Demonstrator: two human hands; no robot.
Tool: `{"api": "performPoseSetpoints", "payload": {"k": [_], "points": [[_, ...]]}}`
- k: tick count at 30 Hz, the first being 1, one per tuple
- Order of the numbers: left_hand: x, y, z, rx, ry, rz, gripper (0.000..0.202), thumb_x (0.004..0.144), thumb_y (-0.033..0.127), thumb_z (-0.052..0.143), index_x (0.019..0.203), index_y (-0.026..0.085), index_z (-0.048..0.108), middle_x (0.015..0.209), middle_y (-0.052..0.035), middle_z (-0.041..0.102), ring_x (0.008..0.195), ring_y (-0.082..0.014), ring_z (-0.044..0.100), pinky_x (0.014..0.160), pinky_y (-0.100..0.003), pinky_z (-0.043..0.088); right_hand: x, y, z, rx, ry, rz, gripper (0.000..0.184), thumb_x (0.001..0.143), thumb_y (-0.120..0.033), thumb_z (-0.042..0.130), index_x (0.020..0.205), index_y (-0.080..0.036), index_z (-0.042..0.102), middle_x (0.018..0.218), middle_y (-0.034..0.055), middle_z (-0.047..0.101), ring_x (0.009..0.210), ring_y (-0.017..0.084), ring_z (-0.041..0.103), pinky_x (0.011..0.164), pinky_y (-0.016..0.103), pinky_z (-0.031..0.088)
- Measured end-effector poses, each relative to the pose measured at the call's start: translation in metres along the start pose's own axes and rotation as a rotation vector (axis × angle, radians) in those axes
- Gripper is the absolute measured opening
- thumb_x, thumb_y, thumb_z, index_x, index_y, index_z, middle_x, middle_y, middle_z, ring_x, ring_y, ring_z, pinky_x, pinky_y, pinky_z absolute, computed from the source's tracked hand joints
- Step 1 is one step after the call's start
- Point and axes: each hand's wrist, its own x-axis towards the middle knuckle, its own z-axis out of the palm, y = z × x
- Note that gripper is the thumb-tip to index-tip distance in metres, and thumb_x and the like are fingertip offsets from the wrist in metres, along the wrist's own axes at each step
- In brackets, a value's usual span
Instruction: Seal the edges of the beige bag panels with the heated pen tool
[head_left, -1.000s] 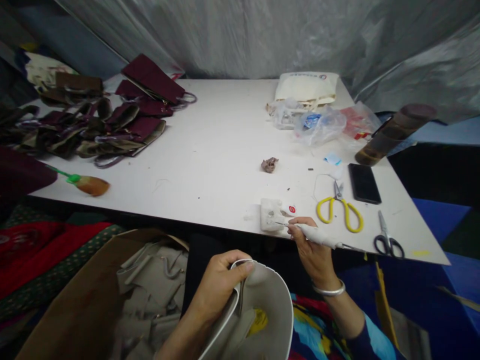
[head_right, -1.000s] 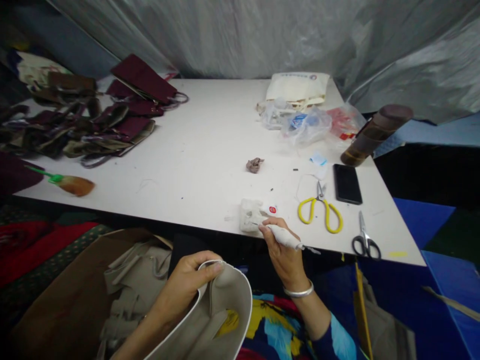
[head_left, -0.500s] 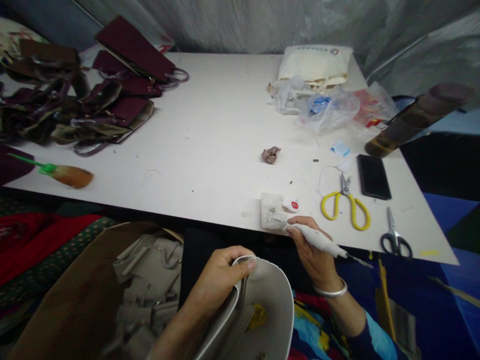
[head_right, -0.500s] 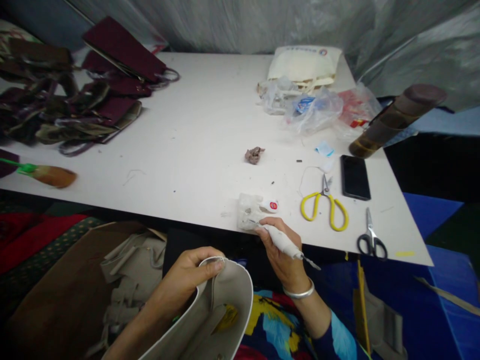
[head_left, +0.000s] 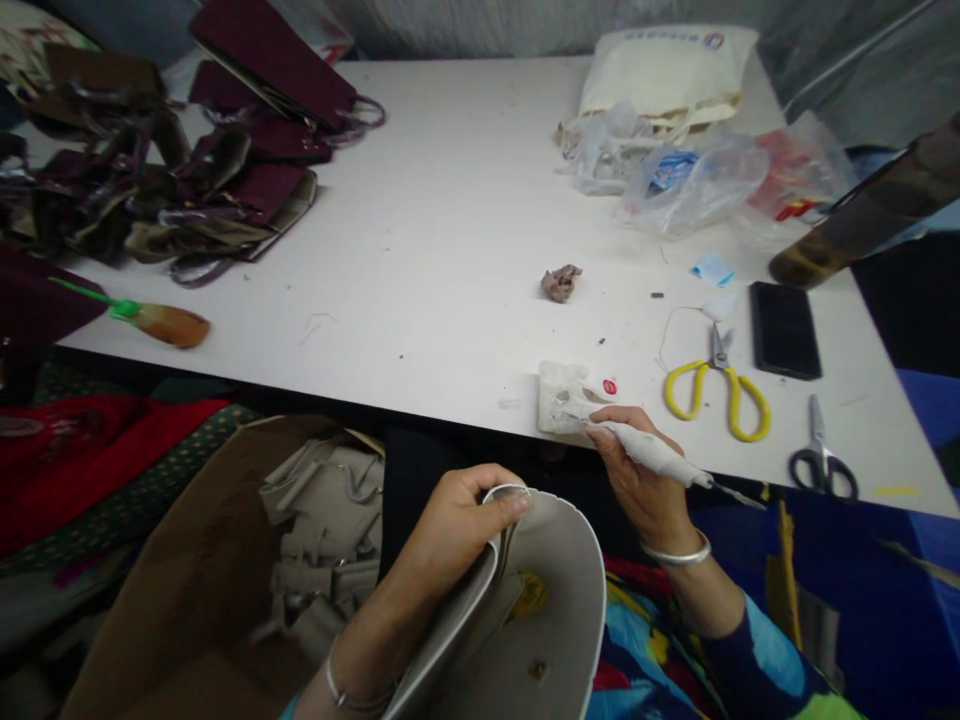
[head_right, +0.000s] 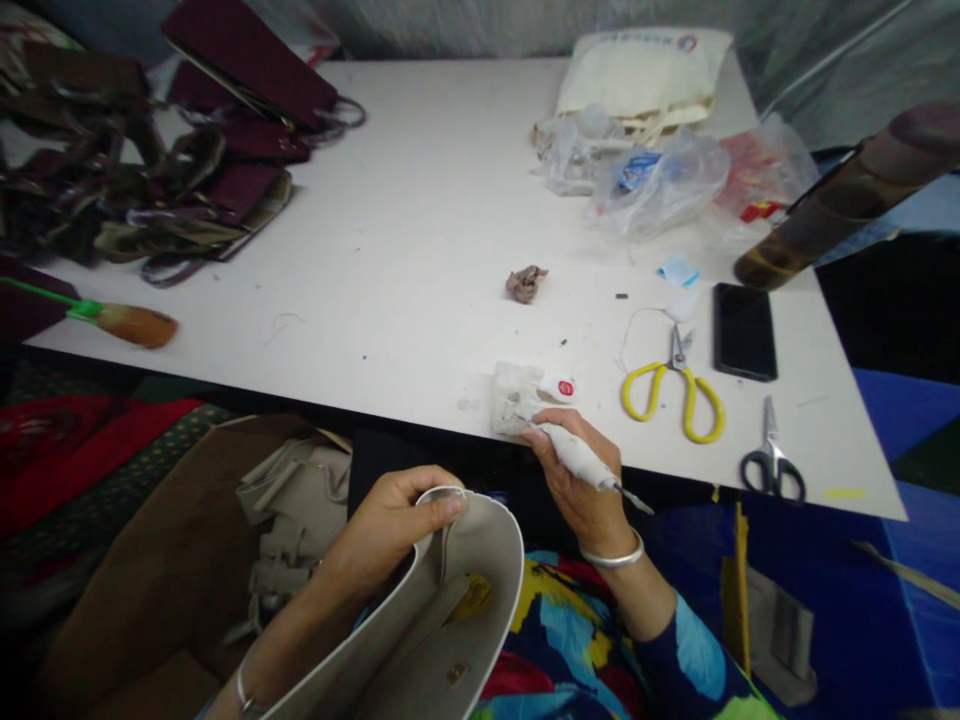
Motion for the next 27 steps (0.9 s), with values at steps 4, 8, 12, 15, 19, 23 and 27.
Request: {"api": "performPoseSetpoints", "payload": {"k": [4,8,12,15,19,23,27], "points": [[-0.001,-0.001,0.001,0.001,-0.003,0.014,0.022,0.073,0.037,0.079,0.076,0.016,0.075,0.072,-0.0023,0.066,0.067,-0.0165,0.056,0.064,-0.026,0.042,-0.007,-0.01,-0.001,0.238,0.025,0.092,0.023,0.103,-0.044,0.067,0.1,-0.021,0.069,0.083,0.0031,0.069,0.071,0.02,0.065,0.069,0.032,0.054],[-0.003,0.0,0.004,0.017,-0.016,0.029,0.022,0.073,0.037,0.078,0.075,0.015,0.075,0.07,-0.002,0.065,0.065,-0.0159,0.054,0.062,-0.025,0.041,-0.013,-0.028,0.001,0.577,-0.181,0.197,0.027,0.106,-0.044,0.064,0.094,-0.02,0.069,0.073,0.0016,0.066,0.062,0.017,0.063,0.056,0.025,0.052],[-0.005,0.001,0.006,0.022,-0.024,0.035,0.02,0.073,0.035,0.078,0.075,0.015,0.075,0.069,-0.0018,0.066,0.065,-0.016,0.055,0.061,-0.025,0.041,-0.016,-0.036,0.004,0.613,-0.285,0.216,0.024,0.105,-0.04,0.065,0.094,-0.019,0.069,0.072,0.0008,0.065,0.063,0.015,0.063,0.058,0.023,0.051],[-0.007,0.002,0.007,0.026,-0.032,0.033,0.019,0.073,0.034,0.078,0.076,0.015,0.076,0.071,-0.0024,0.067,0.066,-0.0165,0.056,0.062,-0.025,0.042,-0.016,-0.036,0.004,0.588,-0.32,0.237,0.027,0.104,-0.042,0.065,0.093,-0.018,0.067,0.07,0.0009,0.064,0.062,0.016,0.063,0.057,0.024,0.05],[-0.008,0.003,0.007,0.032,-0.024,0.035,0.02,0.073,0.035,0.077,0.075,0.015,0.076,0.07,-0.0029,0.068,0.066,-0.0171,0.057,0.062,-0.025,0.042,-0.015,-0.037,0.003,0.512,-0.347,0.224,0.032,0.104,-0.046,0.063,0.089,-0.018,0.066,0.068,0.0005,0.063,0.061,0.016,0.061,0.057,0.025,0.049],[-0.008,0.002,0.008,0.026,-0.028,0.034,0.02,0.071,0.035,0.077,0.072,0.015,0.075,0.068,-0.0022,0.067,0.065,-0.0162,0.055,0.062,-0.025,0.041,-0.008,-0.038,0.0,0.45,-0.398,0.186,0.032,0.106,-0.043,0.059,0.087,-0.019,0.065,0.067,-0.0004,0.059,0.059,0.015,0.057,0.056,0.025,0.045],[-0.008,0.001,0.01,0.002,-0.043,0.031,0.02,0.072,0.036,0.076,0.072,0.016,0.074,0.066,-0.001,0.064,0.063,-0.0148,0.052,0.06,-0.025,0.04,0.002,-0.04,-0.001,0.418,-0.441,0.132,0.03,0.107,-0.039,0.059,0.085,-0.019,0.065,0.067,-0.0013,0.058,0.06,0.014,0.055,0.056,0.024,0.043]]}}
